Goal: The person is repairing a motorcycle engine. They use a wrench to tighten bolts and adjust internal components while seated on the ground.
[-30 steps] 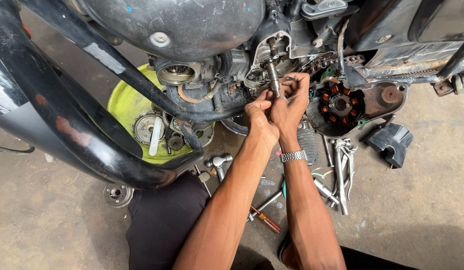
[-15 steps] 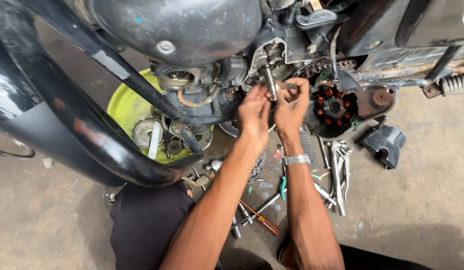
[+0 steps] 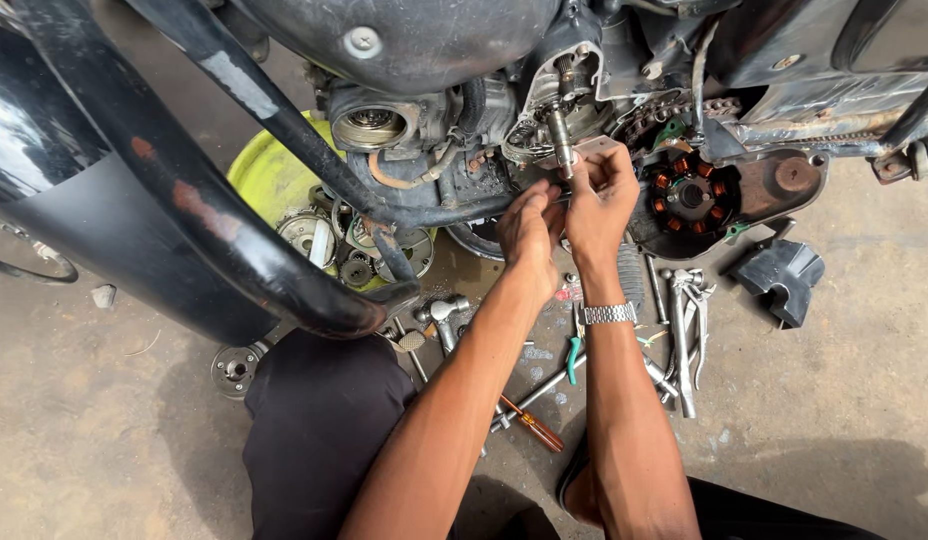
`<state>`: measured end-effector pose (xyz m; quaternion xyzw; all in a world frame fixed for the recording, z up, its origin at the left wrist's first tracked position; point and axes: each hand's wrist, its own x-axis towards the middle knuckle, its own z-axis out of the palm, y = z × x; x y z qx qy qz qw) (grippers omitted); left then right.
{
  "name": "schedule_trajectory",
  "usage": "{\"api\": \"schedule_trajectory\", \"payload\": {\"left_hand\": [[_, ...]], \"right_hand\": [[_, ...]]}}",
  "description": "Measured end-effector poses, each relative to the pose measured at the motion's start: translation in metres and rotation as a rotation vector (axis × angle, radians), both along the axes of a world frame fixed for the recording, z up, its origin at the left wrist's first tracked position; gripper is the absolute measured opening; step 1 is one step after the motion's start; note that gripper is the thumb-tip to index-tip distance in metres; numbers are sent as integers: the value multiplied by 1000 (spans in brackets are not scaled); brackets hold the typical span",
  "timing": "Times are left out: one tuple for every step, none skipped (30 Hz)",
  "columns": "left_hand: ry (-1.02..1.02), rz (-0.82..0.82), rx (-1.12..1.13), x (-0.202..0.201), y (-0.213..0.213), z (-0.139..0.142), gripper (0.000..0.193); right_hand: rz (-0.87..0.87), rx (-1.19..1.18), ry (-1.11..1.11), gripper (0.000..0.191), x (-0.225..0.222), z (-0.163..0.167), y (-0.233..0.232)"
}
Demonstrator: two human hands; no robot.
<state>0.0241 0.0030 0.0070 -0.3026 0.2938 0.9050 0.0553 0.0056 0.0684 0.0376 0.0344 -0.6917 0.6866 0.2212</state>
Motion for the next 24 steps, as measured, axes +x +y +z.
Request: {"api": "schedule_trajectory", "payload": {"left_hand": [[5,-17,16,-1,-2,1,27],[10,-33,31,-2,-2,3,27],[22,-23,32,-2,-3,4,27],[36,-12,32,-4,-2,6,28],[50,0,32,-5,-2,7,28],[37,-1,24,-6,-3,8,29],[24,-2,18,-6,-2,9,30],[12,-3,11,-7,-2,10,31],[12,-5,16,-8,-3,11,33],[13,-10,22,-9,-3,11,34],[13,-13,28,-9,-3,11,35],[20,-9,33,-9,-3,11,36],[28,-7,39,-10,-3,11,37],[36,-5,46,-11,-2,11,38],[42,-5,46,-11,-2,10,38],[52,-5,48,-12,-2,10,38],[55,-6,54,-12,-1,9,39],[63,-6,66,-12,-1,9,39],[65,-8,81,-13,-1,8,40],[70,-10,94,-13,-1,8,40],[73,-13,113,-13,-1,8,41],[79,-17,130,-13,-1,8,41],[83,-17,146,-13,-1,8,42],[88,-21,159,-13,-1,8,42]], "right_hand": [[-24,28,-8,11,-1,1,-1],[-48,56,-16,12,-1,1,-2],[-55,83,-3,12,-1,1,-2],[-62,109,12,12,-1,1,-4],[-66,135,27,13,-1,1,-5],[-62,136,22,14,-2,2,-6],[-59,139,17,14,-3,2,-6],[-55,142,13,15,-4,3,-6],[-44,154,30,16,-5,4,-6],[-36,168,48,17,-6,4,-6],[-26,182,65,18,-6,5,-5],[-13,158,41,17,-6,5,-6],[0,136,18,16,-6,6,-5],[11,114,-4,15,-6,6,-5],[-2,134,11,16,-5,7,-6],[-13,153,26,16,-4,7,-7],[-23,170,42,17,-4,6,-9],[-34,183,53,17,-4,6,-11],[-45,196,61,17,-3,6,-13],[-57,208,69,17,-3,6,-14],[-55,196,54,17,-3,6,-14],[-52,183,38,17,-4,5,-15],[-50,169,23,17,-5,5,-15],[-52,156,26,18,-5,5,-15]]}}
